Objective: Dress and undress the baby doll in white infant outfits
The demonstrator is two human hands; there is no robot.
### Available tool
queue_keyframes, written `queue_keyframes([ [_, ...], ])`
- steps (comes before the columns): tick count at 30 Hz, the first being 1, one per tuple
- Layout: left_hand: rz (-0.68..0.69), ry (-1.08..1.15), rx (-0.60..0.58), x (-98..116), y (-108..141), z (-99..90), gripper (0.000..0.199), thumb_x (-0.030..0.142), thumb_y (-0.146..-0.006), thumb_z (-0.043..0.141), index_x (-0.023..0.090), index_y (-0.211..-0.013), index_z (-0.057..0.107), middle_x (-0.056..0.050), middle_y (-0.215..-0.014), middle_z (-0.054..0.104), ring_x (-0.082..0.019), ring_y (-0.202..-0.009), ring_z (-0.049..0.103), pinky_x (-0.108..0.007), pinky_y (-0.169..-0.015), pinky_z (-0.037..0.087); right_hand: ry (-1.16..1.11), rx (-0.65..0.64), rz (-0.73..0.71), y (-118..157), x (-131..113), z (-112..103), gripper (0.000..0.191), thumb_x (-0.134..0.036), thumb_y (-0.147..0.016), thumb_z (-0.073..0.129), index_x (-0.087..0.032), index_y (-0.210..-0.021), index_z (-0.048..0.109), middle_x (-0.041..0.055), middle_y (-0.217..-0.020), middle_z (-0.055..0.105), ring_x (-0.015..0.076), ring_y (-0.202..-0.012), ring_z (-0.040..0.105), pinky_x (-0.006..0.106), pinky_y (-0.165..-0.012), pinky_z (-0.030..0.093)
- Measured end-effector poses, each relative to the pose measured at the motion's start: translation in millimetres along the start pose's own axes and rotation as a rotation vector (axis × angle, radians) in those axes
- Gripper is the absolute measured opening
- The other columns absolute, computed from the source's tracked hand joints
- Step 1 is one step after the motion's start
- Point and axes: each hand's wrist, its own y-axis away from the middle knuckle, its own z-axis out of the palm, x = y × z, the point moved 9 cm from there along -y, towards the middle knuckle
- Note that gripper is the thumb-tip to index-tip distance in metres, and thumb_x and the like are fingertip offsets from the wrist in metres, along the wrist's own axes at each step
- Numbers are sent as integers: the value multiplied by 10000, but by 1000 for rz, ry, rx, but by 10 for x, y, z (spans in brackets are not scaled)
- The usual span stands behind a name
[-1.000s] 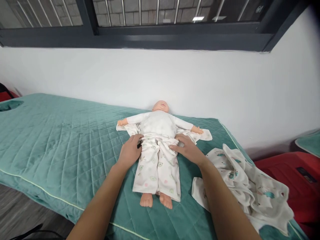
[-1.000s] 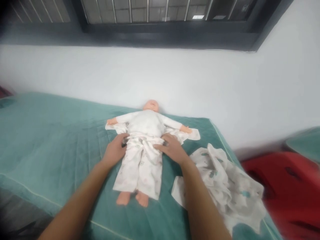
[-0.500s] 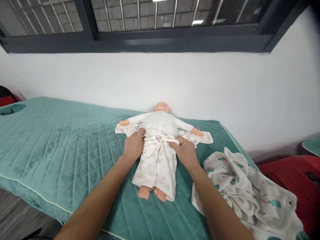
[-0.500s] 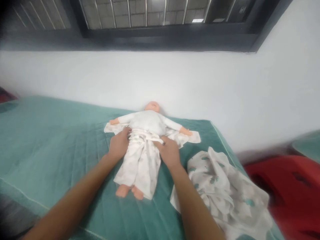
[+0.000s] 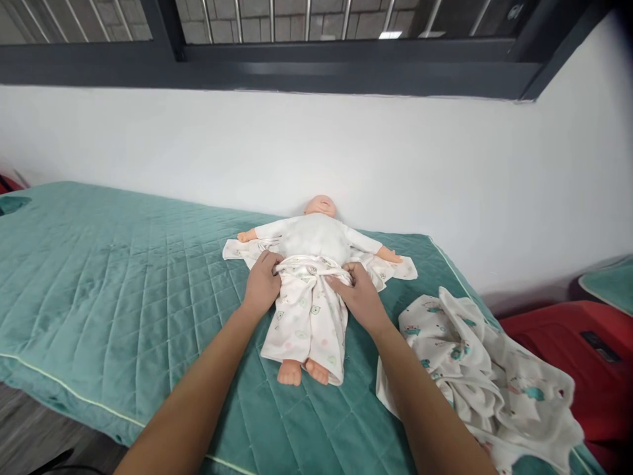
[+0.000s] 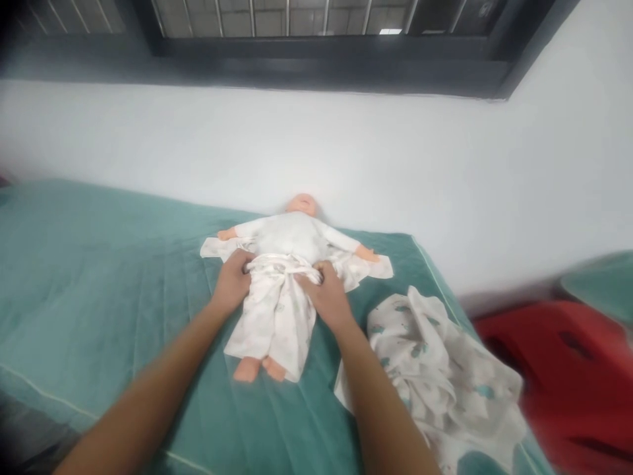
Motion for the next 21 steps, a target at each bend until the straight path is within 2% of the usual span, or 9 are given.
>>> queue_keyframes([
  [3, 4, 17, -17, 113, 178, -94, 282, 5, -646, 458, 200, -812, 577, -14, -863, 536, -170, -821, 533, -280, -741, 426, -17, -50, -23, 18, -35, 27, 423, -548, -756, 705, -236, -964, 511, -5, -945, 577, 201, -891, 536, 322, -820, 411],
  [7, -7, 40, -63, 231, 491, -180, 188, 40, -717, 485, 204, -775, 555, -16, -862, 510, -170, -804, 518, -289, -735, 432, 22, -74, -41, 14, -49, 40, 363, -486, -745, 695, -232, -937, 522, 0, -920, 580, 198, -842, 519, 327, -797, 412],
  [10, -28, 49, -83, 245, 621, -199, 158, 51, -739, 492, 206, -735, 519, -19, -868, 507, -170, -800, 513, -290, -726, 433, 76, -74, -79, 6, -66, 56, 291, -450, -748, 671, -231, -890, 544, -5, -885, 570, 190, -808, 506, 323, -774, 406],
  [15, -32, 69, -76, 218, 594, -187, 157, 46, -730, 488, 200, -746, 512, -14, -880, 506, -160, -806, 508, -281, -727, 417, 101, -54, -72, 115, -118, 54, 254, -461, -793, 642, -227, -798, 544, -31, -778, 555, 168, -741, 498, 301, -713, 387],
  [18, -26, 95, -53, 192, 565, -193, 150, 58, -733, 490, 197, -767, 533, -11, -878, 520, -158, -813, 512, -274, -728, 409, 107, -46, -56, 353, -188, 40, 286, -484, -809, 646, -223, -753, 541, -44, -708, 538, 150, -678, 477, 288, -664, 371],
  [21, -22, 124, -26, 151, 561, -208, 179, 55, -722, 481, 197, -804, 554, -2, -859, 538, -153, -799, 510, -263, -709, 397, 67, -91, -46, 673, -248, 87, 328, -511, -838, 629, -218, -722, 538, -48, -643, 504, 137, -622, 456, 276, -599, 354],
])
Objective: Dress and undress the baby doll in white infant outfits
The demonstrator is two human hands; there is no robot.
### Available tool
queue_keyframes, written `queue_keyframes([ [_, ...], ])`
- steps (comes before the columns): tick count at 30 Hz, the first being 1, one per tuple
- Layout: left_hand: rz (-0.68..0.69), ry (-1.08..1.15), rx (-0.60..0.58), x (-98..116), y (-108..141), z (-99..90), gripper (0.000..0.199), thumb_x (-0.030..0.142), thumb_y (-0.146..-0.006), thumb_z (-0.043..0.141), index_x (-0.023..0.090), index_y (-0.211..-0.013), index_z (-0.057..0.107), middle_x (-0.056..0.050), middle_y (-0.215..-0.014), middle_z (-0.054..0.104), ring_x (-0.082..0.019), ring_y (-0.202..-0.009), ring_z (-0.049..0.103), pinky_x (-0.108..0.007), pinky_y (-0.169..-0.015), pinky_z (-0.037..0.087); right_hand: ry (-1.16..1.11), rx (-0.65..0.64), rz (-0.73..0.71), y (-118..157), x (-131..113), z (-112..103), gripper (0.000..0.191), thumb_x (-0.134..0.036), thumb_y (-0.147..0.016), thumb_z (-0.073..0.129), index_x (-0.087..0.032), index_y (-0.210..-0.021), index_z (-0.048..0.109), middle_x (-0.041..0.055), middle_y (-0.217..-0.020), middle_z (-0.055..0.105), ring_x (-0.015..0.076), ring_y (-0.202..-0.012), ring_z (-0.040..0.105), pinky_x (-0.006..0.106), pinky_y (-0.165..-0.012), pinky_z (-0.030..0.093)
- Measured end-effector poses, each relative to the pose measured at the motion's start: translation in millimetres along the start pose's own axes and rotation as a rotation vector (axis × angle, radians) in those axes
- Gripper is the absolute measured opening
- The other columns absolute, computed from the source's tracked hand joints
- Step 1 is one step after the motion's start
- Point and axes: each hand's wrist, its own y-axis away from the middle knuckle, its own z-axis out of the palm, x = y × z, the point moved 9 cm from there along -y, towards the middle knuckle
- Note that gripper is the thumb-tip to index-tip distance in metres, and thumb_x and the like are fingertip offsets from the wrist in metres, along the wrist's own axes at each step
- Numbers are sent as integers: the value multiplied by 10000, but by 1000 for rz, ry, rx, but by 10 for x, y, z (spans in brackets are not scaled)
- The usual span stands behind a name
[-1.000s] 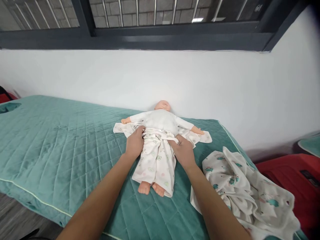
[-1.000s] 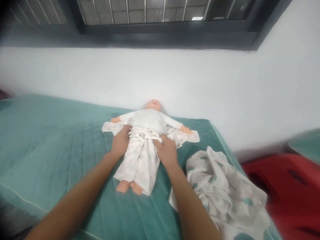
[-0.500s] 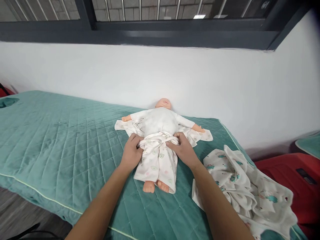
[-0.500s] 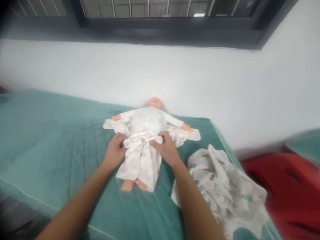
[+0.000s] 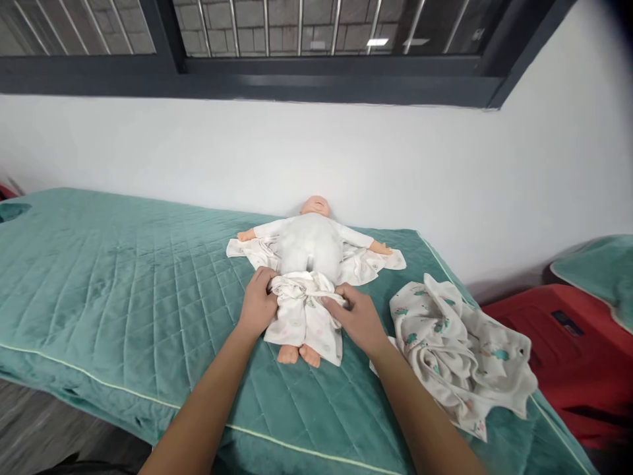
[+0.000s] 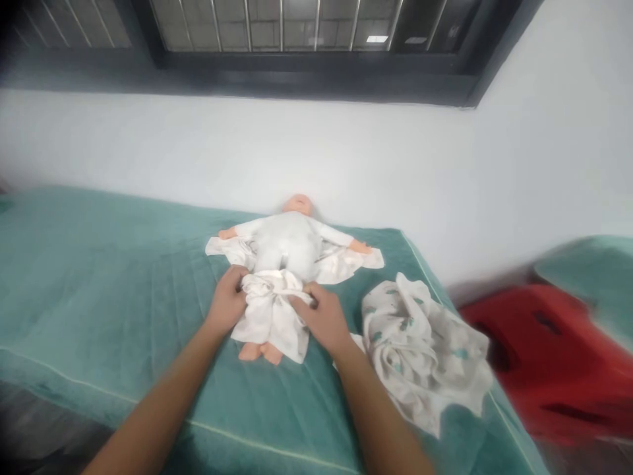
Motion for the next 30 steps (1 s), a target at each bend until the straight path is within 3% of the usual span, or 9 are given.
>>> queue_keyframes([
  [5, -44, 76, -26, -86, -12, 11, 287, 57, -696, 465, 200, -902, 605, 1, -905, 606, -156, -845, 548, -260, -748, 420, -56, 5, 13, 285, -65, 74, 279, -501, -862, 615, -225, -854, 577, -26, -752, 589, 156, -675, 518, 288, -641, 411],
  [8, -54, 80, -49, -55, 45, -2, 228, 55, -684, 447, 195, -806, 579, 6, -835, 592, -153, -807, 544, -257, -731, 418, -70, 44, 35, 268, -50, 62, 310, -503, -846, 639, -231, -983, 583, -5, -890, 643, 182, -770, 561, 312, -720, 444],
  [12, 7, 84, -90, 105, 301, -57, 189, 61, -674, 448, 196, -747, 560, 1, -809, 577, -156, -790, 542, -264, -727, 414, -103, 74, 47, 202, -1, 45, 317, -492, -848, 633, -236, -1026, 580, 4, -986, 650, 197, -845, 575, 324, -776, 452],
  [17, -27, 88, -168, 145, 576, -90, 127, 108, -710, 475, 198, -761, 548, 12, -780, 533, -148, -735, 506, -257, -682, 392, -113, 60, 23, 172, -9, 71, 278, -459, -839, 638, -232, -997, 606, -5, -960, 644, 195, -852, 571, 325, -796, 445],
  [25, -22, 157, -90, 126, 505, -170, 288, 76, -664, 469, 197, -908, 564, -28, -995, 584, -171, -944, 554, -277, -827, 437, -165, -6, 81, 594, -171, 162, 276, -502, -884, 588, -229, -927, 586, -24, -811, 596, 177, -755, 560, 311, -709, 452],
  [27, -84, 205, -116, 70, 517, -153, 285, 80, -674, 468, 200, -912, 569, -10, -935, 588, -160, -864, 553, -265, -771, 437, -175, -54, 86, 738, -246, 226, 327, -500, -857, 635, -241, -1047, 574, -5, -937, 636, 204, -878, 602, 335, -789, 483],
  [30, -191, 254, -170, -15, 566, -125, 302, 99, -695, 481, 203, -960, 580, 15, -849, 584, -145, -754, 534, -250, -692, 428, -139, -94, 86, 881, -340, 299, 612, -488, -746, 766, -258, -1242, 491, 45, -1199, 608, 253, -1093, 586, 390, -918, 492],
])
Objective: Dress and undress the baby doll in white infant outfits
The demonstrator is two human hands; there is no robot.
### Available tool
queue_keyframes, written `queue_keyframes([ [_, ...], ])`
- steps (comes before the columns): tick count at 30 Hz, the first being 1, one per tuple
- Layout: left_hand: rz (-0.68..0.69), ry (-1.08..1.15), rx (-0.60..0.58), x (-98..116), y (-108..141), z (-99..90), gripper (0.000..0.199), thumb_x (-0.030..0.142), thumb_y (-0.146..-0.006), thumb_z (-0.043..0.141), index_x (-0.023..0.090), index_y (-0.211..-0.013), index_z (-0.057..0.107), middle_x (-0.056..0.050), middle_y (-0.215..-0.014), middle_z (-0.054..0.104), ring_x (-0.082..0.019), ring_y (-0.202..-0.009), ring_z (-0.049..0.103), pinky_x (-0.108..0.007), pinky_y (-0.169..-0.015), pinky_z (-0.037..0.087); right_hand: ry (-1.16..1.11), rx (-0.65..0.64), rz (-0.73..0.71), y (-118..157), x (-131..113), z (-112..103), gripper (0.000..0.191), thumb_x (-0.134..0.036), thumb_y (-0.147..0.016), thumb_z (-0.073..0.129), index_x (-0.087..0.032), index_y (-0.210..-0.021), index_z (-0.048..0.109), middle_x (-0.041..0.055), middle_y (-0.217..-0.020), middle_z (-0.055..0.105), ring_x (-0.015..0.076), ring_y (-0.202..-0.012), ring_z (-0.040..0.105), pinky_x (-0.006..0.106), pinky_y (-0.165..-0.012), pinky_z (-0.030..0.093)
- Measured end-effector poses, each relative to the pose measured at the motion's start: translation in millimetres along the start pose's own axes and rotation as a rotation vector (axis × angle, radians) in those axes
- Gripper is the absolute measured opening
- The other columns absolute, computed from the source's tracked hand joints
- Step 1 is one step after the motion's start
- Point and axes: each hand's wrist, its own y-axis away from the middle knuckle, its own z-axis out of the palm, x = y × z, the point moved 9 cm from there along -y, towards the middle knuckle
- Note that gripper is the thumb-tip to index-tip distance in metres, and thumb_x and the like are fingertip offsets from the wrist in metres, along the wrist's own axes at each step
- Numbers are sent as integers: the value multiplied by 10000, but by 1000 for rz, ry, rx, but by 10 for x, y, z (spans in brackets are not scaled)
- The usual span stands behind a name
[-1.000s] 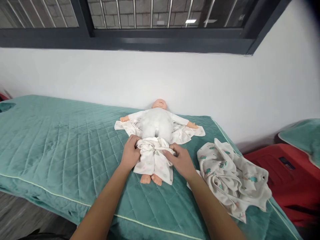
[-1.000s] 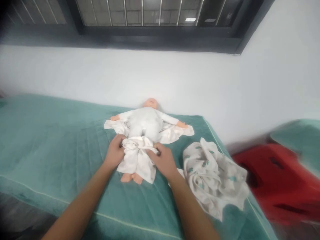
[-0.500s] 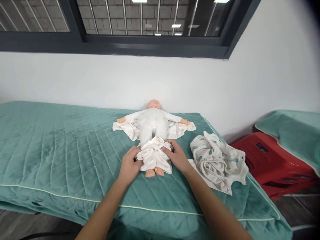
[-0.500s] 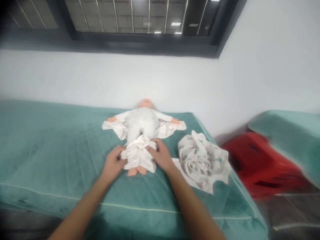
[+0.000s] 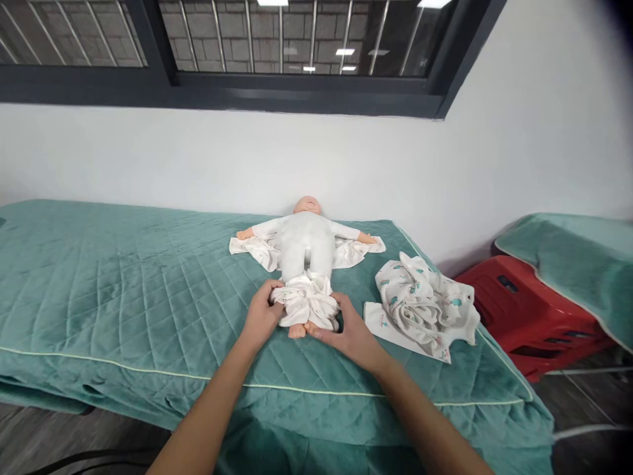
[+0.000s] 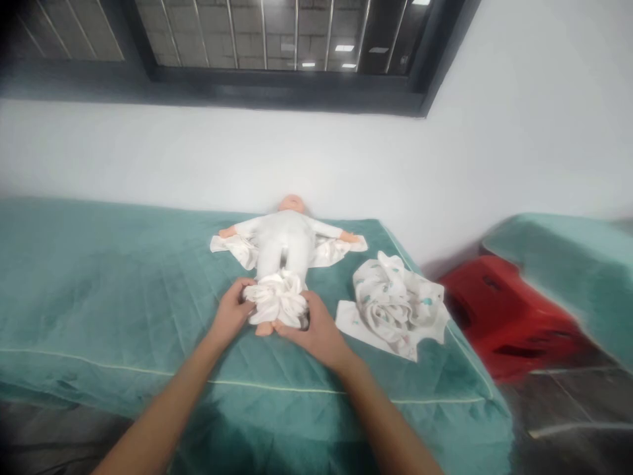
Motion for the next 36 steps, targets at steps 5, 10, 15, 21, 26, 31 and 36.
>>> queue_keyframes([
  [5, -49, 85, -115, 11, 129, 9, 288, 185, -774, 544, 212, -1060, 551, 7, -913, 601, -149, -790, 564, -258, -718, 464, 102, 21, -48, 23, -57, 17, 699, -456, -684, 817, -235, -1247, 466, 83, -1246, 570, 287, -1140, 567, 452, -973, 478],
  [10, -32, 3, -264, 136, 359, 78, 658, 372, -784, 703, 237, -1360, 414, -101, -1331, 529, -247, -1184, 550, -392, -1006, 461, 153, -12, -104, -23, -32, 31, 699, -460, -690, 811, -231, -1254, 467, 82, -1213, 587, 292, -1133, 577, 460, -974, 477],
  [15, 159, -301, -232, 352, 462, 137, 909, 310, -654, 819, 248, -1440, 366, -121, -1373, 462, -312, -1342, 421, -476, -1108, 391, 253, 34, -175, -24, -84, 31, 642, -448, -685, 802, -239, -1214, 505, 81, -1161, 606, 305, -1097, 595, 449, -950, 486],
  [21, 153, -399, -211, 411, 493, 120, 623, 347, -791, 700, 236, -1357, 465, -103, -1325, 552, -290, -1224, 548, -440, -1018, 460, 298, 2, -100, 65, -222, -4, 495, -508, -779, 707, -221, -1141, 527, 47, -1010, 653, 250, -917, 619, 370, -785, 491],
  [26, 38, -334, -241, 529, 578, 11, 469, 289, -827, 632, 253, -1281, 523, -50, -1271, 637, -253, -1128, 615, -386, -955, 475, 210, -139, -6, 170, -362, -56, 419, -532, -831, 667, -218, -1086, 561, 12, -965, 652, 197, -832, 589, 324, -735, 448],
  [31, -61, -198, -334, 769, 609, -79, 420, 167, -741, 598, 257, -1151, 590, 5, -1248, 673, -225, -1097, 633, -330, -942, 471, -15, -365, 101, 207, -468, -77, 493, -508, -722, 794, -198, -1049, 593, 4, -926, 637, 196, -863, 581, 300, -724, 449],
  [36, -103, -140, -488, 1048, 568, -217, 260, 252, -762, 612, 224, -1021, 620, 2, -1011, 714, -214, -917, 657, -277, -756, 492, -178, -614, 84, 218, -791, -96, 462, -527, -774, 750, -178, -1047, 616, 26, -954, 647, 171, -850, 596, 288, -723, 461],
])
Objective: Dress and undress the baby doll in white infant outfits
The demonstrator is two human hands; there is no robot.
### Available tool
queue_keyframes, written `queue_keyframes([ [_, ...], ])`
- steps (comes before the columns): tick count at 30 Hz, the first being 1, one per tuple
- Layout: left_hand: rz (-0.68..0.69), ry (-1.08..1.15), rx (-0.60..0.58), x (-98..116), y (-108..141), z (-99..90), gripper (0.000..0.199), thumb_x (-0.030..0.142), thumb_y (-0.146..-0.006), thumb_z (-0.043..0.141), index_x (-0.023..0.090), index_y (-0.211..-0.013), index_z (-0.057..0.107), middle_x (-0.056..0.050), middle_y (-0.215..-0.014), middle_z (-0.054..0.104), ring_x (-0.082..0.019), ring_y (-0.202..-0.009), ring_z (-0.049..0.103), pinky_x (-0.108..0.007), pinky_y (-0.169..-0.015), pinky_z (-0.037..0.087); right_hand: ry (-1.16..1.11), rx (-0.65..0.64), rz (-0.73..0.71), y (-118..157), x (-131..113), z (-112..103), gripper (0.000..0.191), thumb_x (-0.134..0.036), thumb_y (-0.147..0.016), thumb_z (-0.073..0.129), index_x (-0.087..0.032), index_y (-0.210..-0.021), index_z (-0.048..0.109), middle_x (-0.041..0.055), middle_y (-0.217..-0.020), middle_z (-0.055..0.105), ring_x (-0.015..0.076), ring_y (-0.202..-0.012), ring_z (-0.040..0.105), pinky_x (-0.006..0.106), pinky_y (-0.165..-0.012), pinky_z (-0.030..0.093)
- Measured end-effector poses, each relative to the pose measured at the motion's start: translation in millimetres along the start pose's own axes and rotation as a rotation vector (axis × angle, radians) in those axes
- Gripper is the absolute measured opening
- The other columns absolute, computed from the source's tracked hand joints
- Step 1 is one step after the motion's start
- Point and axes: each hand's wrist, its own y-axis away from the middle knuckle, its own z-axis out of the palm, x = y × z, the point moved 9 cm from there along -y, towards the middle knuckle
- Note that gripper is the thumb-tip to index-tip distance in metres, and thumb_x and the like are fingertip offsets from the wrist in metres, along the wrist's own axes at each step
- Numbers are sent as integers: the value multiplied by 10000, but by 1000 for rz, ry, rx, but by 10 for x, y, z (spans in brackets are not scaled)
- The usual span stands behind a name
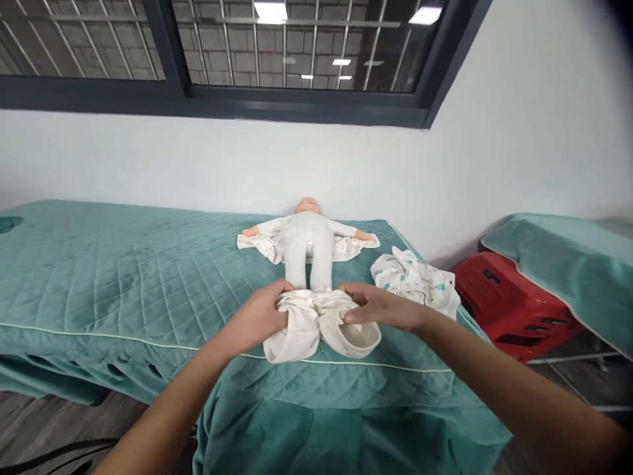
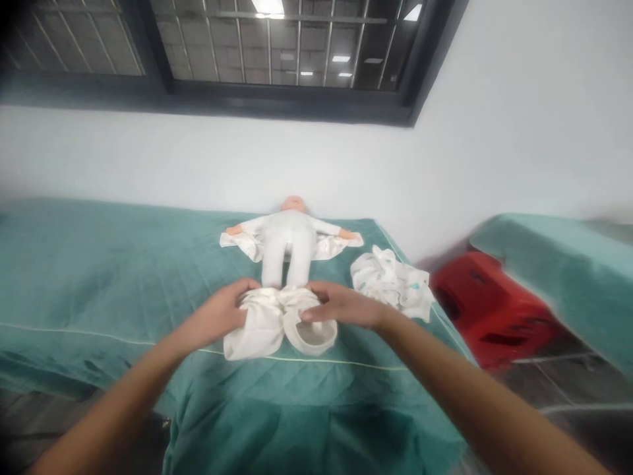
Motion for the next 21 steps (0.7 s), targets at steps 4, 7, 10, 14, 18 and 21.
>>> queue_keyframes([
  [4, -3, -152, -291, 273, 43, -183, 330, 355, -748, 675, 249, -1057, 629, -7, -1095, 700, -228, -976, 641, -259, -757, 483, 199, -90, -11, -8, -327, -144, 499, -658, -876, 547, -174, -907, 663, 31, -856, 640, 160, -778, 571, 316, -742, 461],
  [7, 6, -396, -426, 528, 14, -431, 342, 379, -697, 717, 276, -1022, 685, -2, -1039, 708, -221, -895, 634, -243, -680, 445, 399, -51, 51, -70, -573, -365, 543, -700, -880, 486, -201, -836, 697, 43, -813, 658, 186, -769, 580, 341, -748, 464],
  [10, 80, -526, -375, 897, -112, -726, 355, 410, -659, 742, 290, -993, 721, 5, -987, 709, -218, -860, 629, -246, -684, 427, 531, 14, 75, -153, -904, -555, 567, -734, -860, 475, -231, -861, 735, 62, -817, 690, 217, -784, 606, 359, -740, 474],
  [14, 144, -663, -90, 1333, -259, -1056, 283, 454, -726, 653, 258, -912, 738, -12, -830, 691, -208, -755, 623, -270, -672, 415, 621, 121, 38, -230, -1380, -693, 610, -791, -816, 483, -243, -821, 749, 66, -766, 698, 229, -762, 624, 382, -754, 490],
  [18, 193, -744, 94, 1580, -229, -1073, 261, 443, -723, 615, 239, -832, 735, -12, -692, 639, -202, -673, 596, -286, -638, 403, 668, 106, 11, -279, -1662, -596, 596, -797, -778, 543, -236, -773, 744, 64, -739, 696, 227, -763, 638, 370, -750, 508],
  [21, 274, -760, 126, 1693, -167, -961, 219, 372, -711, 593, 238, -832, 717, -6, -688, 635, -202, -683, 596, -284, -641, 408, 609, -8, -5, -337, -1722, -391, 560, -764, -766, 602, -222, -795, 737, 49, -739, 691, 206, -771, 639, 331, -726, 518],
])
